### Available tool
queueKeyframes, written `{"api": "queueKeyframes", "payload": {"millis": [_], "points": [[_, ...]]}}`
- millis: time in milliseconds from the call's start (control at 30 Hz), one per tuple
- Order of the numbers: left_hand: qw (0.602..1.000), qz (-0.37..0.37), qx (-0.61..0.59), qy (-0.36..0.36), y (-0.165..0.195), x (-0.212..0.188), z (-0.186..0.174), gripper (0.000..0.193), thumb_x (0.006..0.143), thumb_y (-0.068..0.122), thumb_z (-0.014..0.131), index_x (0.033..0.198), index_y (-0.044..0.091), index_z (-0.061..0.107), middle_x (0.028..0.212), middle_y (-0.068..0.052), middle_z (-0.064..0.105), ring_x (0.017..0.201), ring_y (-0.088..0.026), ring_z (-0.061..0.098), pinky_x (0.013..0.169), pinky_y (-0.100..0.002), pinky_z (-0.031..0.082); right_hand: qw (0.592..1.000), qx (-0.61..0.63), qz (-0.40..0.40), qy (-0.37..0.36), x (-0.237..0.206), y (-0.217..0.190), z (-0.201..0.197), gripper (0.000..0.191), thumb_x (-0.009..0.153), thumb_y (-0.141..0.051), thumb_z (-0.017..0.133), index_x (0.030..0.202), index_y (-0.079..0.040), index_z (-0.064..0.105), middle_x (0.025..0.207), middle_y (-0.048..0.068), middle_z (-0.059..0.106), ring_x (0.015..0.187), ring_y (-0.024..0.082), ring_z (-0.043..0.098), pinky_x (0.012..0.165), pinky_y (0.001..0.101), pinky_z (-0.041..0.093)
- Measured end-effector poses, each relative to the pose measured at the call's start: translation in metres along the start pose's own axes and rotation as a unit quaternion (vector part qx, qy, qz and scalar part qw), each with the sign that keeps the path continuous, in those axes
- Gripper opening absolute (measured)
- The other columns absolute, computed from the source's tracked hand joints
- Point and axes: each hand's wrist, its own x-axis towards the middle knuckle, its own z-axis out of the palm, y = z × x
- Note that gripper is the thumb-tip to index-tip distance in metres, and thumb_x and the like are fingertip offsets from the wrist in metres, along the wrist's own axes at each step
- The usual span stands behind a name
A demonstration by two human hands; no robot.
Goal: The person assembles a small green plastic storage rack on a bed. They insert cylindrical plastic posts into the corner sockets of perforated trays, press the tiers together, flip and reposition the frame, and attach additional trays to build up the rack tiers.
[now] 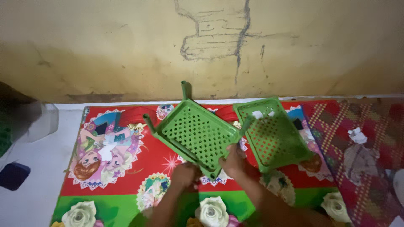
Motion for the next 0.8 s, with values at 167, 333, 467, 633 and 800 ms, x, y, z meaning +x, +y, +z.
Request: {"api": "queueKeyframes", "payload": {"millis": [167,333,467,633,800], "points": [[0.938,0.112,0.283,0.165,-0.013,0.006,-0.052,0.064,0.074,0.033,0.080,0.130,0.010,0.060,0.127,-0.015,0.062,0.122,-0.036,0.056,0.095,-0.048,0.050,0.994,0.003,0.041,-0.099,0.044,0.003,-0.004,0.053,0.078,-0.017,0.081,0.123,-0.010,0.054,0.114,0.018,0.064,0.110,0.037,0.063,0.095,0.0471,0.050],[0.913,0.298,0.244,0.138,-0.037,0.006,-0.057,0.052,0.070,0.026,0.082,0.115,0.008,0.066,0.122,-0.017,0.063,0.124,-0.047,0.053,0.101,-0.056,0.046,0.995,-0.021,-0.100,-0.010,0.074,-0.017,0.002,0.037,0.075,-0.009,0.081,0.108,-0.008,0.065,0.117,0.017,0.064,0.112,0.036,0.059,0.097,0.0462,0.047],[0.955,0.237,0.138,0.114,-0.039,0.011,-0.047,0.032,0.083,0.014,0.071,0.115,0.011,0.068,0.113,-0.014,0.063,0.103,-0.036,0.064,0.087,-0.047,0.053,0.971,0.014,-0.157,-0.182,0.062,-0.047,0.028,0.019,0.085,-0.018,0.074,0.104,-0.014,0.074,0.111,0.009,0.072,0.116,0.026,0.061,0.102,0.0425,0.049],[0.959,0.217,0.126,0.128,-0.027,0.018,-0.041,0.032,0.083,0.015,0.073,0.113,0.008,0.065,0.106,-0.016,0.064,0.096,-0.039,0.063,0.084,-0.050,0.051,0.933,-0.033,-0.272,-0.233,0.050,-0.071,0.056,0.026,0.093,-0.034,0.068,0.108,-0.012,0.073,0.111,0.012,0.070,0.110,0.031,0.062,0.098,0.0499,0.048],[0.913,0.325,0.120,0.215,-0.029,0.019,-0.043,0.033,0.074,0.013,0.078,0.103,0.006,0.066,0.097,-0.017,0.067,0.095,-0.039,0.062,0.083,-0.052,0.050,0.907,-0.107,-0.126,-0.388,0.067,-0.081,0.052,0.026,0.099,-0.037,0.063,0.109,-0.014,0.072,0.105,0.010,0.068,0.099,0.027,0.065,0.091,0.0463,0.051]]}}
